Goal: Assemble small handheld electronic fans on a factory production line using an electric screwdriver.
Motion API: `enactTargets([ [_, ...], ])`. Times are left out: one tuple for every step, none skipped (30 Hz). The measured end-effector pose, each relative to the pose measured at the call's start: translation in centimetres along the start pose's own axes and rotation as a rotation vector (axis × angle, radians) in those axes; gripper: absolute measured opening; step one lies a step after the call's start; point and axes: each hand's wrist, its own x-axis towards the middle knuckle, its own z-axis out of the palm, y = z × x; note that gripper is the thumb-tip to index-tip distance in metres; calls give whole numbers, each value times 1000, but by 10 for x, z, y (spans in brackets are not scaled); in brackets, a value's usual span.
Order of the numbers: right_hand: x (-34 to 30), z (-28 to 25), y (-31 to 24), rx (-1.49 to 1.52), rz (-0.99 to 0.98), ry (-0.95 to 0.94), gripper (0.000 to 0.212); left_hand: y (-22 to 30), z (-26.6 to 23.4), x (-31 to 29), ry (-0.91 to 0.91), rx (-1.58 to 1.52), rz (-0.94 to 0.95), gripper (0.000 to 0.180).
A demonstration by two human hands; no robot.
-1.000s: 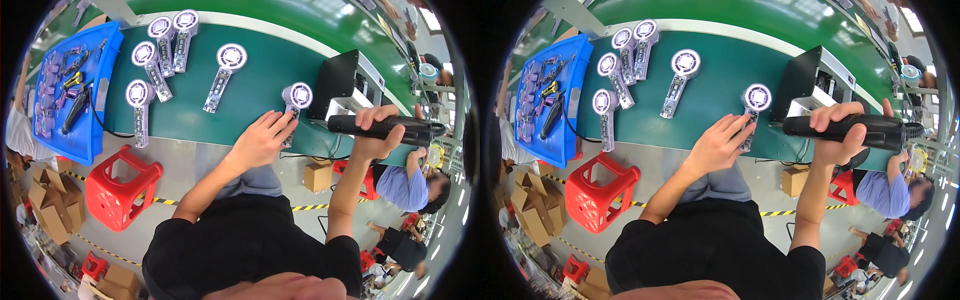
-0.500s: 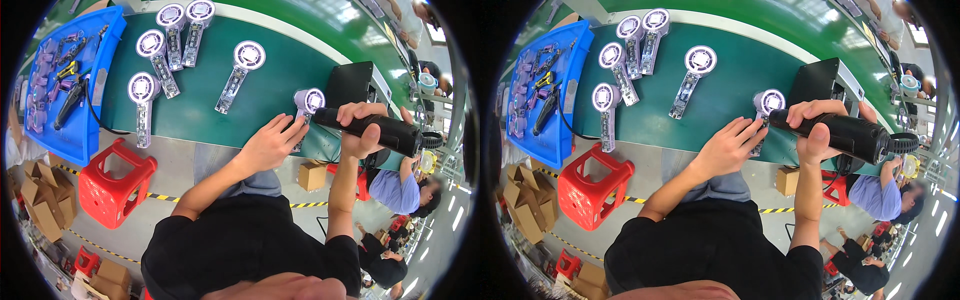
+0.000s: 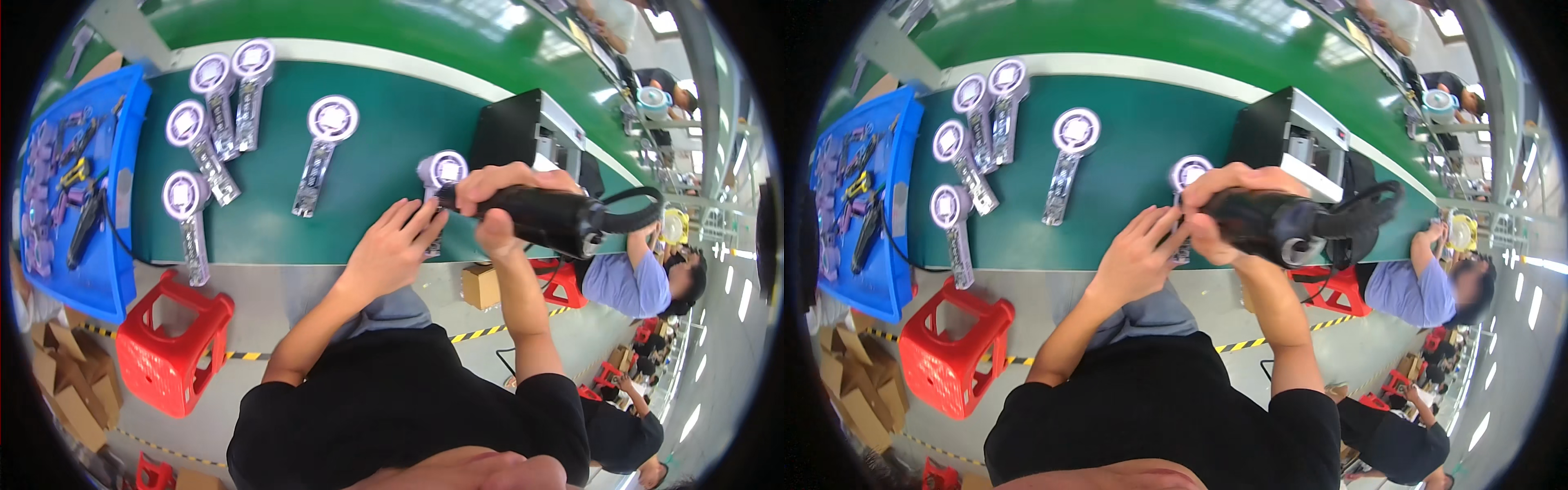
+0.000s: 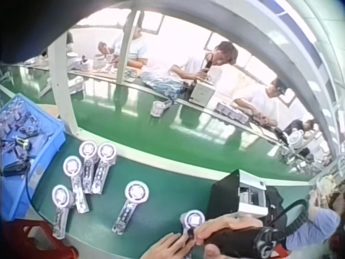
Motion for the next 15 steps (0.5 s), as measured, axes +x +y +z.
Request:
enactTargets([
  [-3,-10,5,-5,5,-71,49,1,-1,1,-9,0,-2,61],
  [1,-8,6,39,-47,-31,50,1,1,0,15,7,-7,61],
  [3,-3,8,84,-100,7,55,2,1,2,16,5,8,61],
  [4,-2,7,74,-127,43,55,3,1,4,11,11,9,60],
  [4,-1,7,73,-133,47,55,4,0,5,6,22,4,59],
  [4,-1,6,72,-125,64,54,8,-1,8,27,7,-10,58],
  [3,-3,6,73,-116,81,53,11,1,12,24,12,-5,58],
  [-3,-11,5,-54,-8,91,52,14,1,13,38,40,-35,57],
  [1,-6,-2,-32,9,120,51,16,0,12,48,68,-66,55],
  [9,-23,-5,-83,-40,28,56,17,2,14,34,90,-51,53],
  [17,-18,-14,82,-78,144,62,18,8,13,59,104,-48,55],
  [26,-25,-25,122,-85,175,66,18,15,15,95,120,-48,57],
  [29,-35,-35,119,-132,177,64,19,16,15,125,158,-73,55],
  [27,-56,-40,105,-177,177,66,19,17,18,146,196,-111,54],
  [31,-64,-60,34,-225,207,64,20,18,21,160,228,-145,54],
])
